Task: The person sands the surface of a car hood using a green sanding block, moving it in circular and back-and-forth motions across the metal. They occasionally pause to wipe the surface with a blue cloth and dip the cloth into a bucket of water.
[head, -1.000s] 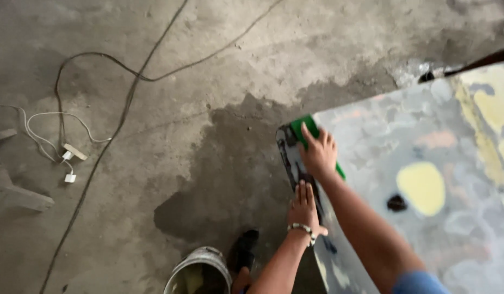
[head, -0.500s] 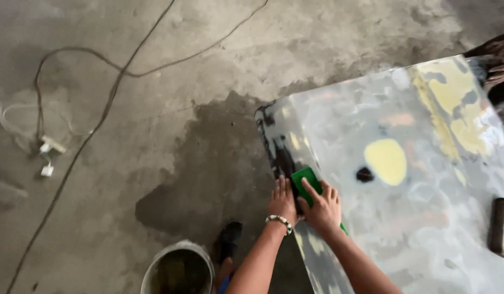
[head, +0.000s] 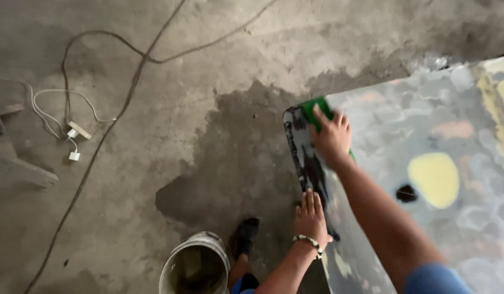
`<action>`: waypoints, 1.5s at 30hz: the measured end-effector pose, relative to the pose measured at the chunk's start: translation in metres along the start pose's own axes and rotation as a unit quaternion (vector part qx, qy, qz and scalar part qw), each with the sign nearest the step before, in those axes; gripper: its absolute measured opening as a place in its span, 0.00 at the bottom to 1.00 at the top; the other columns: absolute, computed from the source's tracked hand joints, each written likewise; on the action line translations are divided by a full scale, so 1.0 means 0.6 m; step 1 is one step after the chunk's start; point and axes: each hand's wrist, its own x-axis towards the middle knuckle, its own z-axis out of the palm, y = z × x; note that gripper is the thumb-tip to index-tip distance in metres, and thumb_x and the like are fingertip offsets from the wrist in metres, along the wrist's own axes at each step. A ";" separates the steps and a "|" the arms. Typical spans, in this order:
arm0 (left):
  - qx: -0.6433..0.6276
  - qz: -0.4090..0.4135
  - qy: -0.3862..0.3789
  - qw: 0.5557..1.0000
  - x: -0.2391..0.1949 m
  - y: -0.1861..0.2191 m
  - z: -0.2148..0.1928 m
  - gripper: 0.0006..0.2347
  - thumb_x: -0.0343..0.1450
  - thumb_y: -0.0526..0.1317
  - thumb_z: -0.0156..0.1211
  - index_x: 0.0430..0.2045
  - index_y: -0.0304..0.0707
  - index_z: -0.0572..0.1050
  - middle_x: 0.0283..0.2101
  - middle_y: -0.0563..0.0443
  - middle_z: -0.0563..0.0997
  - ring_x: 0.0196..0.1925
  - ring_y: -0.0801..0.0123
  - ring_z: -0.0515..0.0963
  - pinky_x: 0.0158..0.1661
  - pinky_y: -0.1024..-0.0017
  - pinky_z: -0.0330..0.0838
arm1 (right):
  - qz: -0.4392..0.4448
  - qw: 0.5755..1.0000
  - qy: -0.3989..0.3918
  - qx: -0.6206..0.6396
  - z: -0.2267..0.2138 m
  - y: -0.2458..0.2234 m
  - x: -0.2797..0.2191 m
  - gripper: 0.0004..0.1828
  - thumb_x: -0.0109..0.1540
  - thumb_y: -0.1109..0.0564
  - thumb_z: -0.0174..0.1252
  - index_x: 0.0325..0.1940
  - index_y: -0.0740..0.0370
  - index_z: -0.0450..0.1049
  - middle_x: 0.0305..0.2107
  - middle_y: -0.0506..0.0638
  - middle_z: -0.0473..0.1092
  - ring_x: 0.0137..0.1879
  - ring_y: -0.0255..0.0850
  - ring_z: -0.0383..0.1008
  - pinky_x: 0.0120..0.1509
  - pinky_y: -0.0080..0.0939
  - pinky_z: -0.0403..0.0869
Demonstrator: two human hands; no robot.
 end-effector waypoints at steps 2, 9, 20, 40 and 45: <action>0.004 0.000 0.001 1.000 -0.003 -0.001 -0.010 0.61 0.57 0.55 0.80 0.74 0.30 0.35 0.80 0.36 0.35 0.80 0.48 0.38 0.71 0.51 0.44 | 0.020 0.999 0.026 0.018 0.010 -0.001 0.025 0.36 0.61 0.45 0.64 0.74 0.37 0.66 0.60 0.61 0.63 0.62 0.61 0.63 0.64 0.60 0.66; -0.017 -0.016 -0.120 0.993 0.008 0.014 -0.045 0.59 0.63 0.57 0.75 0.74 0.29 0.31 0.78 0.34 0.27 0.80 0.44 0.30 0.72 0.49 0.38 | 0.012 0.999 -0.035 -0.028 -0.030 -0.015 -0.062 0.37 0.60 0.43 0.63 0.73 0.35 0.64 0.62 0.62 0.60 0.64 0.60 0.62 0.65 0.60 0.66; -0.012 0.003 -0.083 0.996 -0.002 0.007 -0.029 0.60 0.60 0.57 0.77 0.75 0.29 0.33 0.79 0.35 0.29 0.80 0.45 0.32 0.72 0.47 0.41 | 0.063 0.998 0.004 0.014 -0.004 -0.005 -0.026 0.35 0.62 0.43 0.62 0.74 0.36 0.64 0.63 0.63 0.61 0.65 0.62 0.62 0.66 0.61 0.65; 0.010 0.009 -0.025 1.000 0.005 -0.006 -0.024 0.61 0.57 0.57 0.80 0.75 0.31 0.35 0.80 0.38 0.32 0.80 0.49 0.36 0.71 0.49 0.43 | 0.043 0.999 -0.019 -0.024 0.028 -0.012 0.074 0.36 0.61 0.45 0.62 0.74 0.32 0.62 0.63 0.63 0.60 0.62 0.62 0.64 0.63 0.62 0.69; -0.004 0.005 -0.062 0.998 0.006 -0.001 -0.024 0.62 0.58 0.59 0.78 0.75 0.29 0.33 0.80 0.37 0.30 0.81 0.48 0.35 0.71 0.47 0.43 | 0.086 0.996 -0.021 0.027 0.014 -0.019 0.068 0.30 0.67 0.46 0.57 0.74 0.35 0.65 0.60 0.63 0.63 0.60 0.60 0.66 0.61 0.60 0.69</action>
